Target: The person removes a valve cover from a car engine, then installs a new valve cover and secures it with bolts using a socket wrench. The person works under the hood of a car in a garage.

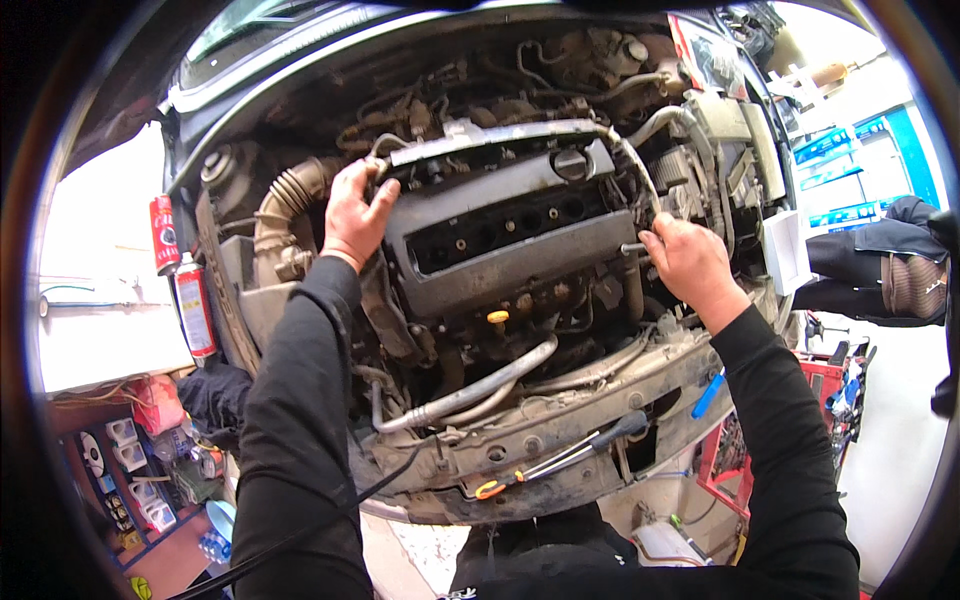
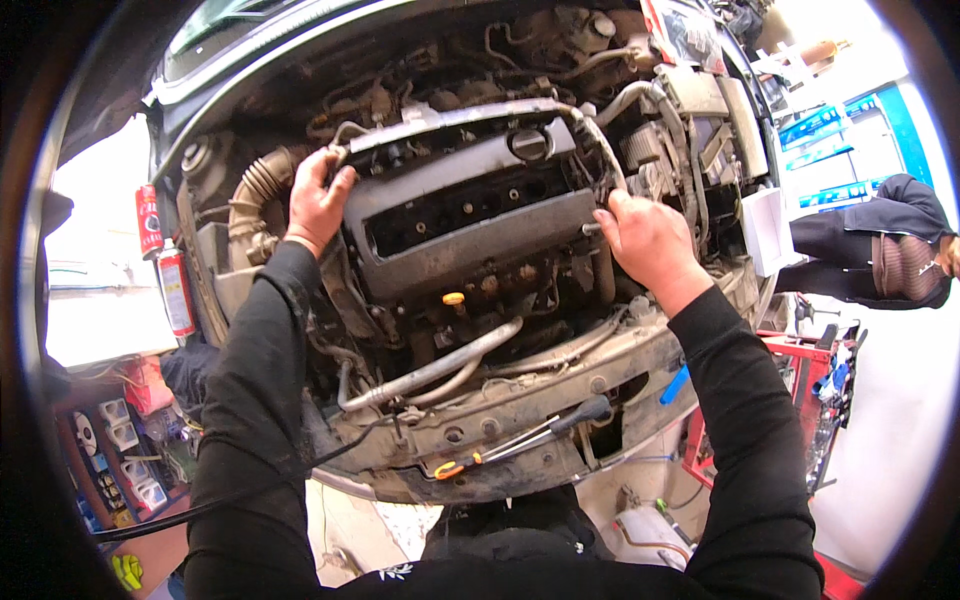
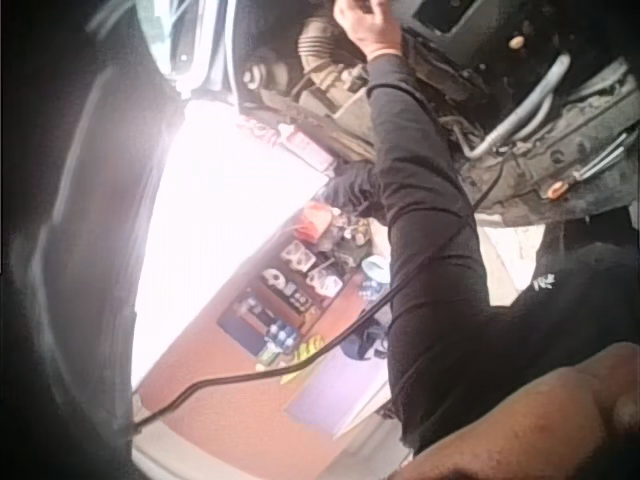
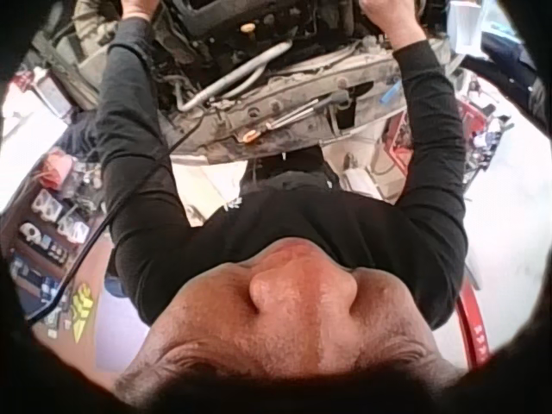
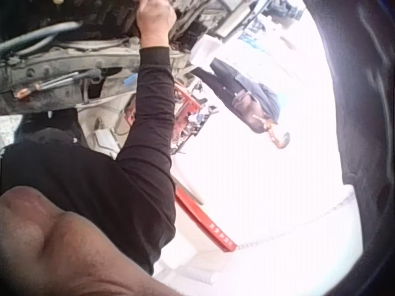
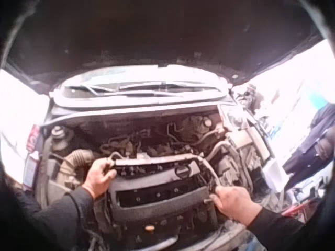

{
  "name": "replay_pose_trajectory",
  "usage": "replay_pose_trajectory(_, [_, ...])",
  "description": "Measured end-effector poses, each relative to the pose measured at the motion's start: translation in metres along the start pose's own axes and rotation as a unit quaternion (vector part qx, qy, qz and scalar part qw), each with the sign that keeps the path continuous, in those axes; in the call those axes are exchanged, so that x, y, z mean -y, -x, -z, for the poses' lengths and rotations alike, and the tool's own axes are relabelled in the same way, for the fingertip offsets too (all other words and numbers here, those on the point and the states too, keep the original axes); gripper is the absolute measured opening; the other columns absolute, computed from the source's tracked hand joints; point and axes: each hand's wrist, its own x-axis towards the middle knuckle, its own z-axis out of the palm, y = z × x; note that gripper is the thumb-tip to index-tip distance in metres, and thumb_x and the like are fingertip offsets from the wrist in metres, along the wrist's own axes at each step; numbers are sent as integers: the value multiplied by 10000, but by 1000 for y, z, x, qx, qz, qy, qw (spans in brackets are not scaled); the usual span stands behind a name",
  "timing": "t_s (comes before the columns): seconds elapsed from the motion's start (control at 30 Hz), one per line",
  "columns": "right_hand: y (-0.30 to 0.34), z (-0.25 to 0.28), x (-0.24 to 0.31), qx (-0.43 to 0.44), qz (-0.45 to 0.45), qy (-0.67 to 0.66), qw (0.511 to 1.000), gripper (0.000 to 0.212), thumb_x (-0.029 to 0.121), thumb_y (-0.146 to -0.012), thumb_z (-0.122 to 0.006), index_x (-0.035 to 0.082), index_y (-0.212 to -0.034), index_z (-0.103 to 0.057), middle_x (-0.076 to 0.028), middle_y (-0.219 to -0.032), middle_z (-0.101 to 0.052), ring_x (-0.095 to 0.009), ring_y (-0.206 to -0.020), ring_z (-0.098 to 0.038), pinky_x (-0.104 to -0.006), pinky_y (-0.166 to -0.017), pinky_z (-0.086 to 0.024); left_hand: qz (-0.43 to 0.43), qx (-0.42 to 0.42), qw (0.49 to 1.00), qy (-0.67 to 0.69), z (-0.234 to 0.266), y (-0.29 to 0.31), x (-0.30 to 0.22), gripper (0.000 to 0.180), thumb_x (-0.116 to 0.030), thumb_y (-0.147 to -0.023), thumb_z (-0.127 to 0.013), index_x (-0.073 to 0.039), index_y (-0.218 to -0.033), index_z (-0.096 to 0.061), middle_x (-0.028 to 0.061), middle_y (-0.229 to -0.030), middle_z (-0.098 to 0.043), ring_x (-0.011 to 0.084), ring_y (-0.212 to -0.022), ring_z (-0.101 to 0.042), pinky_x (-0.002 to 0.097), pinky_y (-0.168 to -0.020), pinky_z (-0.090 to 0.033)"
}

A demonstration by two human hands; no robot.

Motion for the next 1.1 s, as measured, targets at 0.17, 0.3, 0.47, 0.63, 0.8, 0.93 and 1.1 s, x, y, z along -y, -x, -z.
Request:
replay_pose_trajectory(0.17, [1, -1, 1, -164, 156, -62, 972, 144, 206, -1068, -697, 71, -1084, -650, -192, -965, -764, -425, -968, -767, -541, -865, -606, 13, 1, 1000, 9, 3, 0, -8, 491, -393, -1008, -840, -11, -1300, -741, 229, -1365, -732, 422, -1343, -658, 479, -1203, -504])
replay_pose_trajectory(0.3, [3, -7, 1, -48, 53, -36, 997, 150, 205, -1059, -703, 76, -1100, -640, -179, -1017, -746, -415, -999, -754, -531, -883, -606, -7, 9, 1000, 1, 3, -1, -8, 513, -406, -1012, -843, -13, -1326, -740, 216, -1386, -727, 401, -1371, -648, 470, -1214, -497])
replay_pose_trajectory(0.47, [-1, -5, 5, -57, 80, -56, 994, 153, 165, -1009, -716, 79, -1108, -637, -159, -1097, -692, -403, -1087, -707, -516, -952, -592, 1, 7, 1000, 10, 2, 1, -5, 517, -424, -1024, -836, -11, -1321, -742, 220, -1370, -729, 404, -1347, -658, 464, -1200, -503])
replay_pose_trajectory(0.63, [-3, -2, 11, 42, -39, -46, 997, 170, 116, -964, -719, 75, -1110, -643, -157, -1134, -675, -398, -1138, -674, -501, -1007, -577, -1, 10, 1000, 9, 0, 1, 3, 530, -451, -1037, -828, -5, -1308, -736, 211, -1339, -735, 401, -1304, -668, 463, -1168, -515])
replay_pose_trajectory(0.8, [-3, -5, 4, -53, 69, -61, 994, 145, 181, -1026, -716, 71, -1102, -660, -168, -1130, -707, -408, -1121, -703, -519, -980, -587, 1, 20, 999, 36, -2, 0, 8, 508, -414, -1029, -848, -6, -1312, -741, 200, -1304, -740, 394, -1265, -674, 462, -1144, -520])
replay_pose_trajectory(0.93, [5, -11, 0, -105, 74, -30, 991, 148, 217, -1064, -702, 76, -1098, -673, -180, -1102, -733, -417, -1089, -727, -534, -942, -596, -33, 21, 999, 8, -1, 0, 9, 529, -399, -1078, -823, 9, -1391, -699, 146, -1301, -716, 277, -1210, -684, 382, -1121, -523])
replay_pose_trajectory(1.1, [5, -16, -2, -55, -7, -10, 998, 103, 189, -1062, -686, 88, -1062, -670, -164, -942, -757, -429, -963, -756, -526, -868, -615, -24, 15, 1000, -3, 1, 0, 6, 517, -381, -1068, -819, -2, -1401, -708, 162, -1309, -722, 305, -1220, -693, 400, -1118, -532])
